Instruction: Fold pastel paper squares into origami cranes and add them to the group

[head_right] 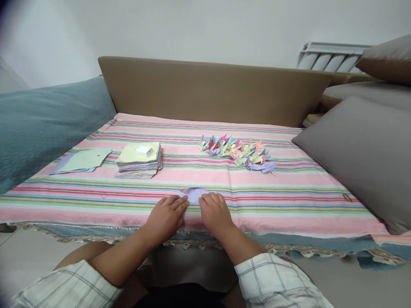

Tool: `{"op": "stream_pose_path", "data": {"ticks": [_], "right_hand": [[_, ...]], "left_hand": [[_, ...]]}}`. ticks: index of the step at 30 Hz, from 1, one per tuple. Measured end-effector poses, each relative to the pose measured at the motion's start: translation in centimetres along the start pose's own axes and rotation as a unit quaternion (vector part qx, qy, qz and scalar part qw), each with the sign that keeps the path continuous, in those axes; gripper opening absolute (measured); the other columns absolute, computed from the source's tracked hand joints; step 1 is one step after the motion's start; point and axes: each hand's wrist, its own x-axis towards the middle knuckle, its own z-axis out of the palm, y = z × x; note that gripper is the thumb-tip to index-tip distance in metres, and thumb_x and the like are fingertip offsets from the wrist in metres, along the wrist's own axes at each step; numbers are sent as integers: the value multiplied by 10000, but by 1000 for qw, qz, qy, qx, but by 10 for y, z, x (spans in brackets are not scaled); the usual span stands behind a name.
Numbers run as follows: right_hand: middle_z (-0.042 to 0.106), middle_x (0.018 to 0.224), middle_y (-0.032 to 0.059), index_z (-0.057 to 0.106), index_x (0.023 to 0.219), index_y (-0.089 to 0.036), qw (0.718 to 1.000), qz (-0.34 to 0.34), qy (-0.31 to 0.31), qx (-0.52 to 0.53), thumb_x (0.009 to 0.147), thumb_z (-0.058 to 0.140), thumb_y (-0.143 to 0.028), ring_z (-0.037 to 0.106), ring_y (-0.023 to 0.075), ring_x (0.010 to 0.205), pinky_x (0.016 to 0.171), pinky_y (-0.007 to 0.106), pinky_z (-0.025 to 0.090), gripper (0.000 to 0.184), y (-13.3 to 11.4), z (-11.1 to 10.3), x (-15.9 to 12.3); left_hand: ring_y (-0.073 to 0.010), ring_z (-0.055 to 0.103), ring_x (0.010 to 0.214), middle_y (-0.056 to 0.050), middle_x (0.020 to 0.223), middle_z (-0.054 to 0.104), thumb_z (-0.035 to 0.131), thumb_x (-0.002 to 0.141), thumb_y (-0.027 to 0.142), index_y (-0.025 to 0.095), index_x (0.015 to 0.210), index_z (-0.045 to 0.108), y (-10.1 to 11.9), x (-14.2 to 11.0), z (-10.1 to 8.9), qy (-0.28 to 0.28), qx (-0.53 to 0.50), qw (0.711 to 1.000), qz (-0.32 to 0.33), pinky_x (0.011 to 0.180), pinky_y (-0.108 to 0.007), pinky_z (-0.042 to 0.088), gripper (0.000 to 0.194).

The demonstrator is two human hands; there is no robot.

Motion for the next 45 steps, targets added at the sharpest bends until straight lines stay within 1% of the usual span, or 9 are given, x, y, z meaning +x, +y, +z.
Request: {"op": "stream_pose_path", "data": {"ticks": [6, 11, 13, 15, 17, 19, 22, 30, 45], "right_hand": [[627, 1013, 86, 617, 1039, -172, 999, -8, -6, -33, 862, 464, -145, 495, 214, 917, 813, 360, 292, 236, -3, 3, -3], [640, 946, 80, 596, 1101, -179, 999, 4, -40, -19, 858, 466, -150, 523, 198, 837, 764, 341, 293, 277, -4, -1, 1], [646, 890, 79, 580, 1149, -170, 999, 19, -37, -18, 872, 454, -169, 533, 198, 814, 751, 342, 292, 304, -5, -2, 4], [644, 843, 79, 567, 1181, -158, 999, 32, -34, -22, 885, 440, -182, 536, 199, 790, 735, 344, 293, 324, -6, -2, 9], [640, 844, 85, 567, 1185, -152, 998, 43, -35, -29, 884, 441, -178, 534, 203, 784, 725, 345, 293, 328, -8, -1, 13], [635, 867, 92, 580, 1166, -150, 997, 47, -42, -39, 875, 456, -173, 530, 209, 795, 721, 347, 293, 317, -10, 1, 17], [626, 867, 93, 598, 1137, -154, 996, 48, -49, -51, 872, 465, -181, 519, 214, 800, 720, 351, 289, 298, -12, 3, 21], [618, 866, 97, 540, 1236, -163, 996, 62, -43, -47, 859, 474, -208, 503, 219, 801, 715, 360, 270, 385, -14, 1, 25], [593, 902, 98, 580, 1119, -174, 992, 87, -80, -53, 843, 476, -186, 487, 230, 838, 723, 371, 261, 295, -21, -4, 29]], "left_hand": [[-245, 538, 1065, -72, 1231, 598, 545, 803, 230, 198, 1160, 589, -2, 0, -6, 3, -12, 999, -29, 890, -380, 437, 361], [-233, 569, 992, -59, 1096, 660, 537, 801, 229, 204, 1004, 642, -13, 1, -22, -31, -32, 998, -52, 831, -351, 462, 229], [-236, 590, 928, -54, 952, 689, 533, 805, 283, 211, 884, 655, -21, 3, -30, -60, -52, 993, -92, 732, -328, 474, 162], [-224, 611, 817, -51, 790, 678, 496, 833, 367, 207, 778, 641, -27, 10, -33, -67, -75, 982, -160, 657, -309, 464, 223], [-219, 610, 829, -52, 804, 671, 514, 821, 434, 197, 828, 626, -31, 20, -32, -10, -99, 974, -205, 689, -310, 466, 263], [-219, 591, 954, -60, 962, 672, 574, 786, 424, 188, 992, 604, -32, 33, -25, 52, -134, 971, -189, 812, -314, 459, 314], [-209, 575, 1039, -58, 1124, 644, 601, 775, 352, 189, 1140, 573, -27, 53, -11, 58, -186, 970, -146, 915, -309, 430, 400], [-192, 612, 850, -34, 896, 683, 534, 814, 305, 219, 895, 658, -20, 75, -6, -16, -140, 974, -178, 710, -280, 438, 170], [-179, 576, 799, -25, 853, 638, 472, 824, 250, 213, 797, 579, -17, 68, -4, -11, -120, 976, -180, 618, -265, 379, 116]]}}
